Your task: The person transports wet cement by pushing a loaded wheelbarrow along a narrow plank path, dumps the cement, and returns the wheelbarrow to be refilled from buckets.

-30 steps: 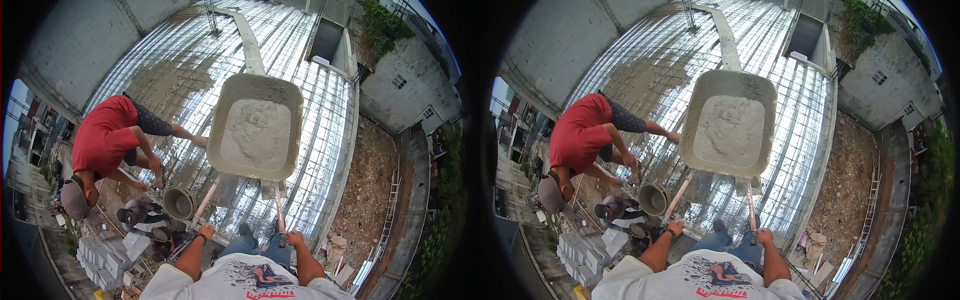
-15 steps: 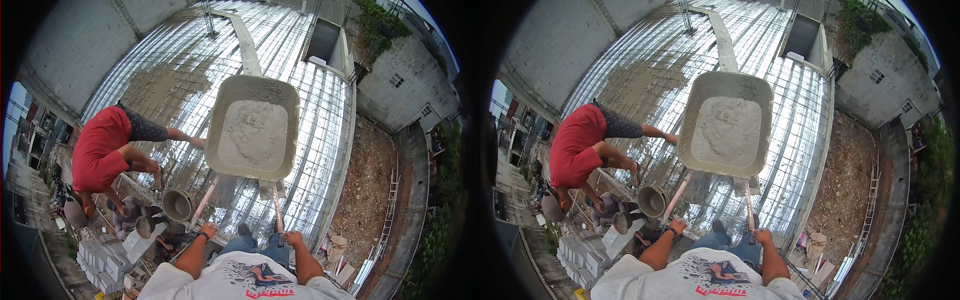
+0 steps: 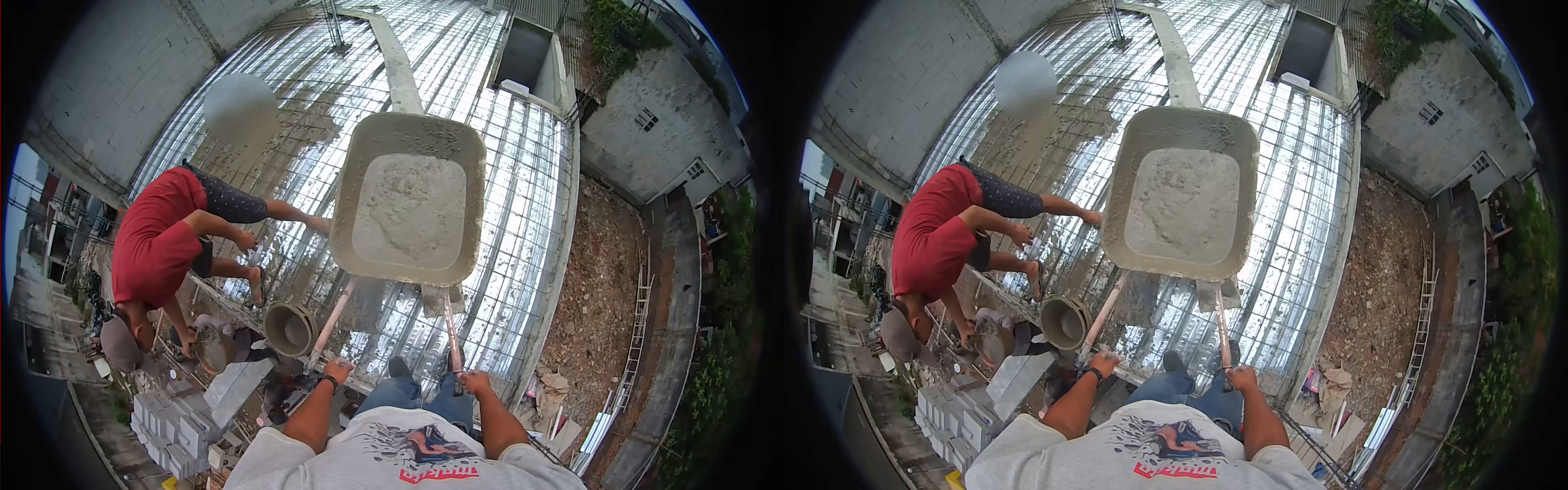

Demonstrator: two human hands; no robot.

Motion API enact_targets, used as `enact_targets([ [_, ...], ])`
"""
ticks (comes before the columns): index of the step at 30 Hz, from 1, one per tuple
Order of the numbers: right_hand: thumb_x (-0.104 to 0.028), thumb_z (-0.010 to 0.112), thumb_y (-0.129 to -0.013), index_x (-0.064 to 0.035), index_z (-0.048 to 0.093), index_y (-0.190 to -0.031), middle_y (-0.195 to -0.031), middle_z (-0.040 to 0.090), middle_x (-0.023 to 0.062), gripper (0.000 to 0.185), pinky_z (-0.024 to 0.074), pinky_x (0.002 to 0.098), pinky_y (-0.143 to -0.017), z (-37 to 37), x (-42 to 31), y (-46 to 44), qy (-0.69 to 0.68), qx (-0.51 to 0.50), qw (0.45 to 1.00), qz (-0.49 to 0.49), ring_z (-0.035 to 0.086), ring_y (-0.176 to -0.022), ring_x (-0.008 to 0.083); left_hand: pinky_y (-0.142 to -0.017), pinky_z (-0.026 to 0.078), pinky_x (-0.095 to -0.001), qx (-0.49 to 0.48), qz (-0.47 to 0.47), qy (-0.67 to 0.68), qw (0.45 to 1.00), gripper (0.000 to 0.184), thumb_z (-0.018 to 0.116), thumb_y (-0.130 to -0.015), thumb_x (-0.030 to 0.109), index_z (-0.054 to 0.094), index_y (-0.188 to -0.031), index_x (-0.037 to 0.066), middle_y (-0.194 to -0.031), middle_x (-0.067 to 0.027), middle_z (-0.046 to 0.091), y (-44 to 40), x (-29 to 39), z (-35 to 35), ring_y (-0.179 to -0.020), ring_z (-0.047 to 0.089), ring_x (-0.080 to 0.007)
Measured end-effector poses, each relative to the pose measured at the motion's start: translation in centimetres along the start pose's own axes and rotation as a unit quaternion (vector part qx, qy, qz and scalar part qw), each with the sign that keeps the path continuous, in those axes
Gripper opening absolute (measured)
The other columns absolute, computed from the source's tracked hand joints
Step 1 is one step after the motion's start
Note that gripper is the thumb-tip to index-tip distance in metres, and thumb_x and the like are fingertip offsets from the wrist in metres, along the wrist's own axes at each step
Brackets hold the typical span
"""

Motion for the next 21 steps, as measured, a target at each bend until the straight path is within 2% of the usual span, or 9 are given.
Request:
enact_targets([
  [9,-0.015,0.072,-0.084,0.0006,0.066,-0.083,-0.068,0.064,0.0075,0.016,0.04,0.0297,-0.042,0.5,-1.1,-1.6,0.0,-0.008,1.0,-0.004,0.055,-0.05,0.0139,-0.09,0.049,-0.041,0.0,0.004,0.005,1.0,0.044,0.074,-0.076,0.045,0.072,-0.1,0.008,-0.104,-0.0157,0.07,-2.0,-2.6,0.4,-0.101,0.064,-0.0311],
  [12,-0.039,0.077,-0.077,-0.0018,0.073,-0.087,-0.081,0.072,0.0149,0.038,0.0536,0.0365,-0.073,1.1,1.1,-4.1,0.066,-0.003,0.998,0.011,0.07,-0.076,0.0251,-0.09,0.049,-0.0412,0.004,-0.003,0.004,1.0,0.044,0.074,-0.076,0.044,0.072,-0.101,0.008,-0.103,-0.0157,0.07,-0.5,-0.4,-1.2,-0.101,0.065,-0.0311],
  [15,-0.041,0.076,-0.078,-0.0021,0.073,-0.089,-0.09,0.072,0.0183,0.04,0.0531,0.0386,-0.079,1.5,2.4,-5.5,0.073,-0.011,0.997,0.009,0.07,-0.086,0.0296,-0.089,0.049,-0.0413,0.004,-0.013,-0.005,1.0,0.044,0.074,-0.076,0.044,0.072,-0.101,0.008,-0.102,-0.0152,0.071,-0.8,-0.6,-0.9,-0.1,0.065,-0.0308],
  [18,-0.017,0.075,-0.083,0.0008,0.065,-0.081,-0.064,0.061,0.0064,0.021,0.0373,0.03,-0.04,1.8,3.3,-6.6,0.051,-0.009,0.997,-0.05,0.053,-0.048,0.0136,-0.088,0.05,-0.0409,0.017,0.005,0.023,1.0,0.044,0.075,-0.075,0.044,0.072,-0.102,0.008,-0.099,-0.0146,0.071,-1.3,-1.2,0.2,-0.098,0.066,-0.0302],
  [21,-0.019,0.076,-0.083,0.0005,0.065,-0.081,-0.065,0.061,0.0061,0.022,0.0379,0.0304,-0.04,1.7,2.4,-5.9,0.107,-0.007,0.991,-0.085,0.054,-0.049,0.0137,-0.085,0.051,-0.0403,0.011,-0.01,0.033,0.999,0.045,0.075,-0.075,0.044,0.072,-0.101,0.008,-0.098,-0.0143,0.071,0.2,-0.2,0.3,-0.096,0.067,-0.0298],
])
Point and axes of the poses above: each hand's wrist, its own y-axis away from the middle knuckle, its own z-axis out of the palm, x = y × z, the point moved 2 cm from there along -y, towards the middle knuckle
